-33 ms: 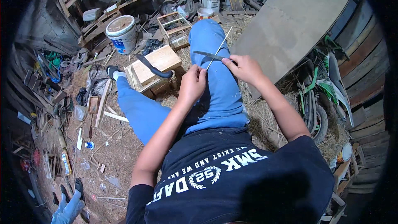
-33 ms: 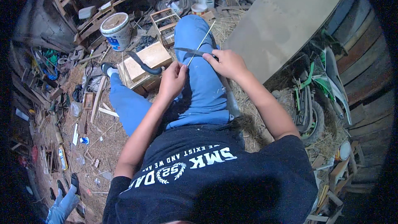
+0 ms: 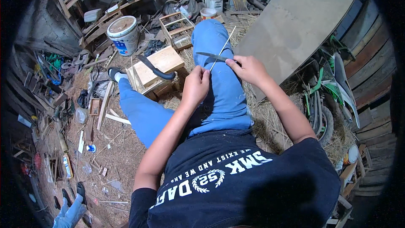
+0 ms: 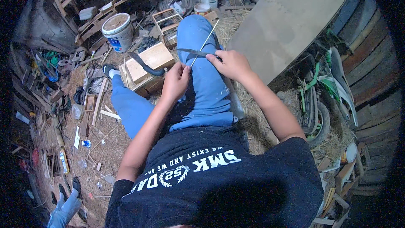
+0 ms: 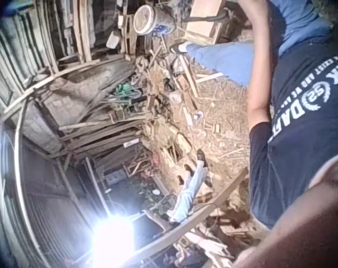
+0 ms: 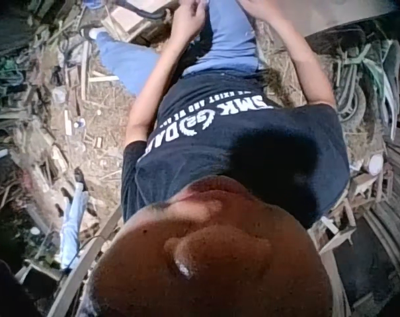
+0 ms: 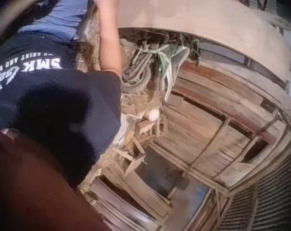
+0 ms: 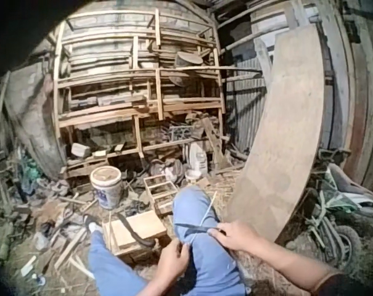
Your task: The person whittles a thin wooden stick using a knife, removing small shavings, and then scrapes a flat wooden board with the same knife.
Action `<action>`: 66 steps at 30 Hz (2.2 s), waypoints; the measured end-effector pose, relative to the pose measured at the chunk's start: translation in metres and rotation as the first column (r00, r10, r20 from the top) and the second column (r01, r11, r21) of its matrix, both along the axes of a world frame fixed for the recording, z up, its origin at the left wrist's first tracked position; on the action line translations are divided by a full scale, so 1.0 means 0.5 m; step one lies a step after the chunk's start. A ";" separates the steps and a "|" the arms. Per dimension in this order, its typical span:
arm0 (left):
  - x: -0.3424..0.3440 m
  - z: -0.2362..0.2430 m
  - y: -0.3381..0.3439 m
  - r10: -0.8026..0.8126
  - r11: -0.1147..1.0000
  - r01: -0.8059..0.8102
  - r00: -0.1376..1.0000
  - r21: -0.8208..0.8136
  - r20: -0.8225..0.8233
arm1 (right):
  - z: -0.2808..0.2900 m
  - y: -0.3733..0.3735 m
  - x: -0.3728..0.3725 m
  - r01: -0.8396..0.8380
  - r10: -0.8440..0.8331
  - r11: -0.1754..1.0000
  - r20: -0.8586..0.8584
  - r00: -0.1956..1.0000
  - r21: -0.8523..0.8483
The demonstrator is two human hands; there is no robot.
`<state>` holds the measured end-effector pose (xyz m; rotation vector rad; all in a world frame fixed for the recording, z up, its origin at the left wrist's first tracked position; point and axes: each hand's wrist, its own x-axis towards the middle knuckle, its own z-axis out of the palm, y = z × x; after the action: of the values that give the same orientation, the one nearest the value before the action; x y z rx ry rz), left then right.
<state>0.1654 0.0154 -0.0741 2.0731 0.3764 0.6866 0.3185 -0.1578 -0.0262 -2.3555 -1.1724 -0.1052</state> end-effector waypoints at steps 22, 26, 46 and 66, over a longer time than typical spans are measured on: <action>0.012 0.003 -0.024 0.048 0.996 -0.052 0.998 0.075 0.048 | -0.009 0.004 0.002 0.056 -0.051 0.996 0.083 0.995 -0.063; 0.004 0.006 -0.024 0.037 0.990 -0.046 0.997 0.136 0.066 | -0.006 0.001 -0.007 0.081 -0.074 0.994 0.102 0.992 -0.066; -0.207 0.006 0.008 0.043 0.961 -0.009 0.992 0.277 -0.116 | -0.014 -0.004 -0.017 0.176 -0.174 0.982 0.037 0.984 -0.072; -0.115 -0.004 0.013 -0.092 0.996 0.093 0.989 0.007 -0.116 | 0.002 -0.014 -0.017 0.141 -0.137 0.989 -0.083 0.987 0.043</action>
<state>0.1078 0.0217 -0.0759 2.1335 0.3392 0.5165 0.3099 -0.1647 -0.0253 -2.3741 -0.9564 -0.0855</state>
